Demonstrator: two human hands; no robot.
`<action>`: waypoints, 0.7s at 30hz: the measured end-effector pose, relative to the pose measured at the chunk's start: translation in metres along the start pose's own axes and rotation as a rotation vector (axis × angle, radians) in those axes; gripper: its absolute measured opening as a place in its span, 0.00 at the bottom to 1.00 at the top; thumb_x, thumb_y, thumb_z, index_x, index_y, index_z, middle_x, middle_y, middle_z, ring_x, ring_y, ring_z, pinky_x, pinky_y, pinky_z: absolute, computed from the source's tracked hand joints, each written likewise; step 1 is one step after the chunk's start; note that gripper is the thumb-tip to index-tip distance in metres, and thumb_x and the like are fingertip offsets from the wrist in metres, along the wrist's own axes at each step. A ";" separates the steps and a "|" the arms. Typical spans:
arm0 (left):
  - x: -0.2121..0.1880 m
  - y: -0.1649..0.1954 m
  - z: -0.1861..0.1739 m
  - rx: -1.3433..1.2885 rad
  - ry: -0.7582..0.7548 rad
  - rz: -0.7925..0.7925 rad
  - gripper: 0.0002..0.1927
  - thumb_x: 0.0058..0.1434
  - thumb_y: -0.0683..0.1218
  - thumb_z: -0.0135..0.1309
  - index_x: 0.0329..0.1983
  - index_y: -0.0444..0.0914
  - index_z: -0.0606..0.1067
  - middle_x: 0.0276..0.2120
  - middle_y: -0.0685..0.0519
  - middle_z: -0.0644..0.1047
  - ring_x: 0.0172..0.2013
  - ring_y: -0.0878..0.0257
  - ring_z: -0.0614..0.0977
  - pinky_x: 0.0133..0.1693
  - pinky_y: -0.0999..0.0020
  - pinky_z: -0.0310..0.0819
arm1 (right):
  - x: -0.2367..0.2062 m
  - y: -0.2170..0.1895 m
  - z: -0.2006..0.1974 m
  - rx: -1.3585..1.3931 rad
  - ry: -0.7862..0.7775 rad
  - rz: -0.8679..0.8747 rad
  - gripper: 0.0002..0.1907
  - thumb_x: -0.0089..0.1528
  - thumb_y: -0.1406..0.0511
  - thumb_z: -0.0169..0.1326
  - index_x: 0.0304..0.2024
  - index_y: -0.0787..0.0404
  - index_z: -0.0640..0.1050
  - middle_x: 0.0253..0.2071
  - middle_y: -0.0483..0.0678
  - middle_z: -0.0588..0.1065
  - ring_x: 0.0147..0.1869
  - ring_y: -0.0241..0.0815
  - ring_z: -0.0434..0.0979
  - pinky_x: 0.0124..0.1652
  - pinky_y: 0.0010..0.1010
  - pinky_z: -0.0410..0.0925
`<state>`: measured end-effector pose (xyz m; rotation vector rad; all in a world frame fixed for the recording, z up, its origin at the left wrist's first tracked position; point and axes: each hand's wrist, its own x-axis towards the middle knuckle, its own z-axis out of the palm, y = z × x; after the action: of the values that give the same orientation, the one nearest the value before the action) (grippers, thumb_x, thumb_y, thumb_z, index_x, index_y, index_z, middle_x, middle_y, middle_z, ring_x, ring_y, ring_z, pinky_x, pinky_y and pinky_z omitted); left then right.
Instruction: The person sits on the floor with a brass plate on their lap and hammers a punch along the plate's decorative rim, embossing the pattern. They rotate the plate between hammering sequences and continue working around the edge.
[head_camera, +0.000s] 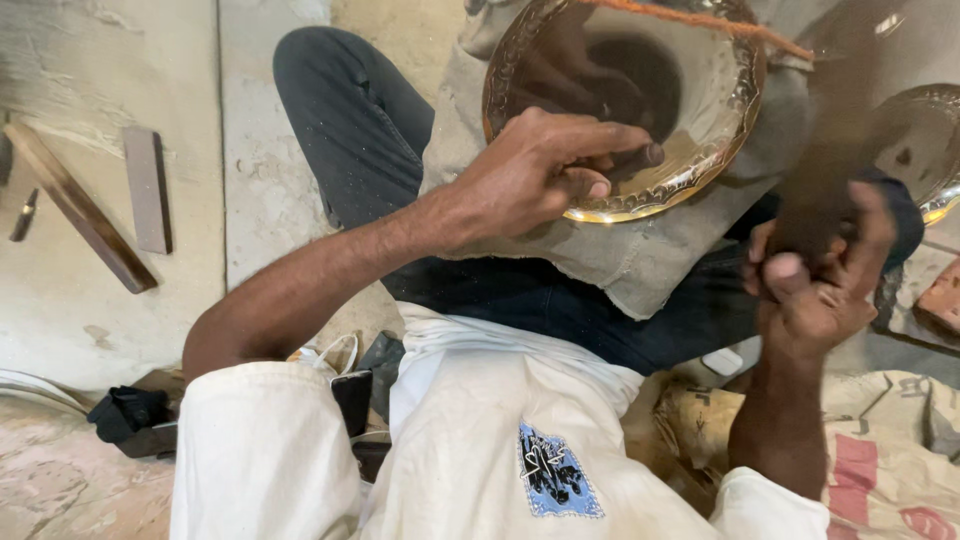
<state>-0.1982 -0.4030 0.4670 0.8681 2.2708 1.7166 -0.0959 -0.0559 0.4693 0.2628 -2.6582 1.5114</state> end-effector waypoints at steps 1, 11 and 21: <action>0.000 0.000 -0.001 0.008 0.008 0.015 0.24 0.63 0.43 0.63 0.63 0.39 0.75 0.49 0.48 0.84 0.44 0.58 0.88 0.45 0.61 0.86 | -0.002 0.003 -0.002 -0.007 -0.037 -0.001 0.29 0.71 0.63 0.67 0.71 0.57 0.69 0.57 0.60 0.76 0.52 0.42 0.76 0.53 0.29 0.71; -0.002 -0.008 -0.003 0.019 -0.035 -0.001 0.21 0.65 0.43 0.61 0.62 0.36 0.75 0.51 0.46 0.84 0.47 0.58 0.88 0.50 0.62 0.86 | 0.008 -0.026 0.023 0.163 -0.100 0.077 0.34 0.68 0.62 0.65 0.71 0.58 0.64 0.44 0.55 0.79 0.41 0.40 0.76 0.43 0.26 0.69; 0.005 -0.011 -0.012 -0.002 -0.090 -0.108 0.23 0.61 0.44 0.61 0.60 0.38 0.76 0.42 0.47 0.84 0.40 0.58 0.88 0.41 0.61 0.85 | 0.004 -0.020 0.028 0.281 0.097 0.222 0.34 0.63 0.65 0.64 0.70 0.63 0.70 0.44 0.51 0.77 0.35 0.33 0.73 0.35 0.20 0.66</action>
<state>-0.2113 -0.4125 0.4622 0.7903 2.2146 1.6002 -0.0951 -0.0899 0.4726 -0.0937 -2.4641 1.9112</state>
